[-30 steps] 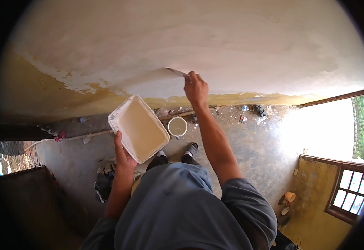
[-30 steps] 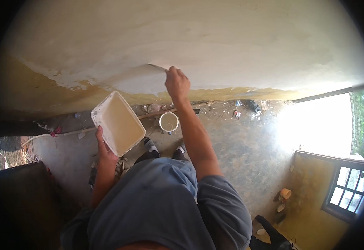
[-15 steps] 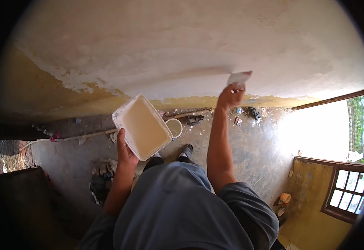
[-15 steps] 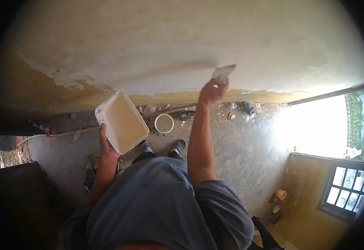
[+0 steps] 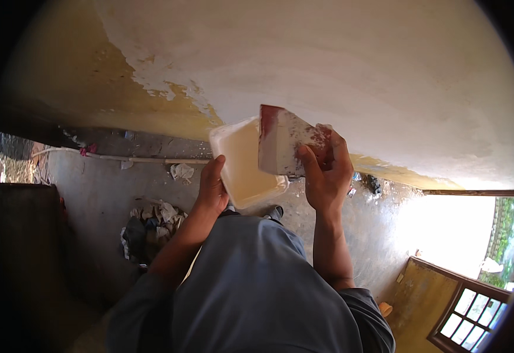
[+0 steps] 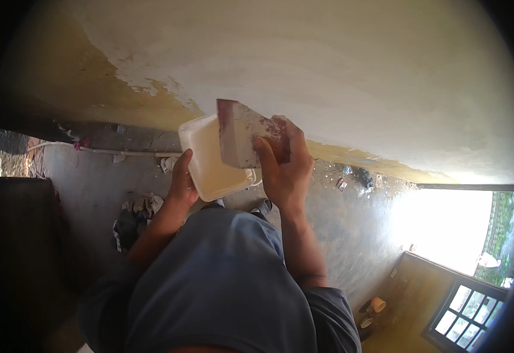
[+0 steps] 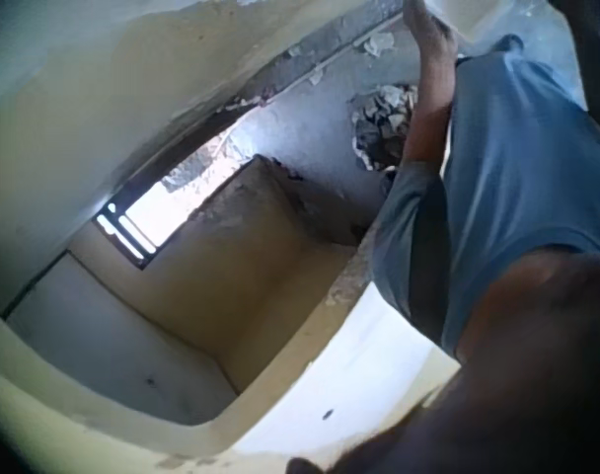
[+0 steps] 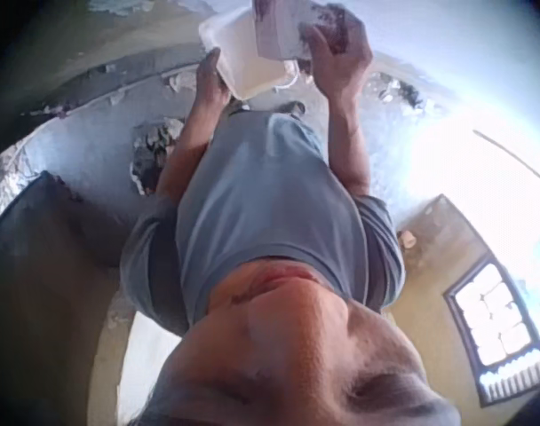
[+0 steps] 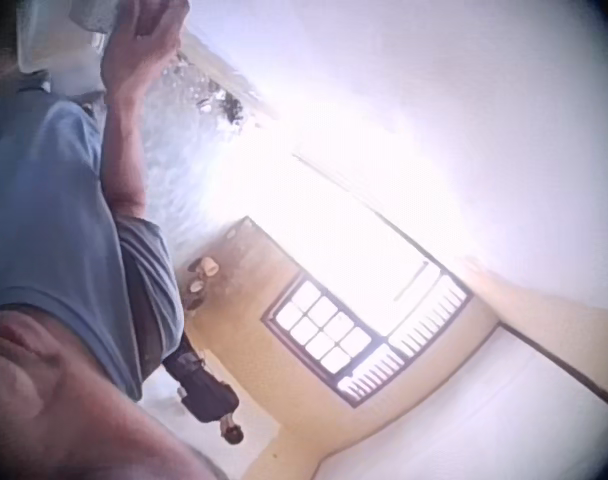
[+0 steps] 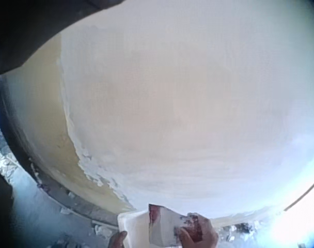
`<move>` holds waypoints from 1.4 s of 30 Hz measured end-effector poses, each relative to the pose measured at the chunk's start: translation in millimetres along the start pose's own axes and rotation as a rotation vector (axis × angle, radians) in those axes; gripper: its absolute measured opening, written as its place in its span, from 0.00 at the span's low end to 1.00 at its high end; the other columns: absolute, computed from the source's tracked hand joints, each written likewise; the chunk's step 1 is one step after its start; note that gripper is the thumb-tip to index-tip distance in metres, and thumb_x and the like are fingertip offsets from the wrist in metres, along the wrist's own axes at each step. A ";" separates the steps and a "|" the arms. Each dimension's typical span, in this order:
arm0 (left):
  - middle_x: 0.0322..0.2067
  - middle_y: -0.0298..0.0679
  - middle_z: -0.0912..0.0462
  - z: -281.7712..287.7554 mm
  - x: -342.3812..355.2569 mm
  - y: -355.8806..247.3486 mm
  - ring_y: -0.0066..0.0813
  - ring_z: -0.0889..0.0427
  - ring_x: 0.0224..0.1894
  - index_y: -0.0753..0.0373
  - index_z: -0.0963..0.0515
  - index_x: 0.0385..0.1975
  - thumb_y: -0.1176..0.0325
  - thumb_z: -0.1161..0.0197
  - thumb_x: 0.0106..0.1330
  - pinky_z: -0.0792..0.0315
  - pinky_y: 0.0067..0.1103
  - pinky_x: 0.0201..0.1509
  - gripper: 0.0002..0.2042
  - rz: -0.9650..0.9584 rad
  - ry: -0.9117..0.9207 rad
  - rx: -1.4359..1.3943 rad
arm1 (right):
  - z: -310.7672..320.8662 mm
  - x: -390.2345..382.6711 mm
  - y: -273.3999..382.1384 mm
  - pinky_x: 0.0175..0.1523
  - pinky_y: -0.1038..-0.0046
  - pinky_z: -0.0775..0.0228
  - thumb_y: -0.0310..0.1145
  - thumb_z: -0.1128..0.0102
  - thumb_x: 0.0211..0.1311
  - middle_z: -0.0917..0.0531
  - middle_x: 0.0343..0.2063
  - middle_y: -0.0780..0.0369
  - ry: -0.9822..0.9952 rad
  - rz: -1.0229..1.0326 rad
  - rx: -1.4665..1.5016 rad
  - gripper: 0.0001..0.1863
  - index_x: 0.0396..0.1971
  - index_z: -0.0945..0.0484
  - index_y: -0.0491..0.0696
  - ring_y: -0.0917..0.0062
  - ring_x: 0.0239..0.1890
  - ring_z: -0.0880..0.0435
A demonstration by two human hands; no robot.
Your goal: The person applies plaster to a wall using a putty knife and a plastic tray.
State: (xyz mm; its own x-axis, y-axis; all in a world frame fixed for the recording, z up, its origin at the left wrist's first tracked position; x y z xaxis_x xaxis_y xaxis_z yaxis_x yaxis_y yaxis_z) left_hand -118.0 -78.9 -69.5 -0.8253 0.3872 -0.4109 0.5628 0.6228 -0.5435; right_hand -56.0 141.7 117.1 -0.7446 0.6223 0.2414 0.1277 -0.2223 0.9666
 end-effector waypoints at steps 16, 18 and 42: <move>0.41 0.36 0.19 -27.1 21.4 2.2 0.20 0.16 0.39 0.65 0.28 0.55 0.60 0.40 0.71 0.18 0.19 0.39 0.19 0.017 0.150 0.065 | -68.7 -6.8 -59.5 0.44 0.66 0.23 0.31 0.36 0.56 0.14 0.34 0.51 0.354 -0.257 -0.457 0.24 0.55 0.25 0.43 0.63 0.37 0.13; 0.42 0.37 0.18 -29.1 19.9 1.5 0.21 0.16 0.38 0.66 0.28 0.56 0.61 0.41 0.71 0.18 0.19 0.39 0.20 0.033 0.112 0.062 | -72.6 -10.4 -62.8 0.41 0.74 0.24 0.27 0.37 0.56 0.14 0.30 0.57 0.381 -0.252 -0.500 0.24 0.55 0.25 0.39 0.78 0.33 0.15; 0.49 0.41 0.21 7.2 47.0 -22.1 0.29 0.19 0.51 0.65 0.29 0.56 0.58 0.36 0.67 0.21 0.25 0.53 0.24 0.002 0.052 0.000 | -20.0 -21.7 -172.0 0.34 0.71 0.22 0.22 0.45 0.65 0.18 0.36 0.58 0.205 -0.772 0.707 0.13 0.49 0.28 0.41 0.74 0.32 0.17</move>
State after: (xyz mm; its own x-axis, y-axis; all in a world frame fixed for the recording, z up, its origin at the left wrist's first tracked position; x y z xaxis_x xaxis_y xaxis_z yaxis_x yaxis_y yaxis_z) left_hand -168.9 -79.4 -82.1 -0.8256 0.4233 -0.3730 0.5642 0.6222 -0.5427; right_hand -74.9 151.5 -56.1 -0.8740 0.2555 -0.4134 -0.1240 0.7052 0.6980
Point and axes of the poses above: each hand's wrist, its own x-axis towards the middle knuckle, its own z-axis out of the back of the hand, y = z × x, the point moved 10 cm from there along x, towards the middle knuckle
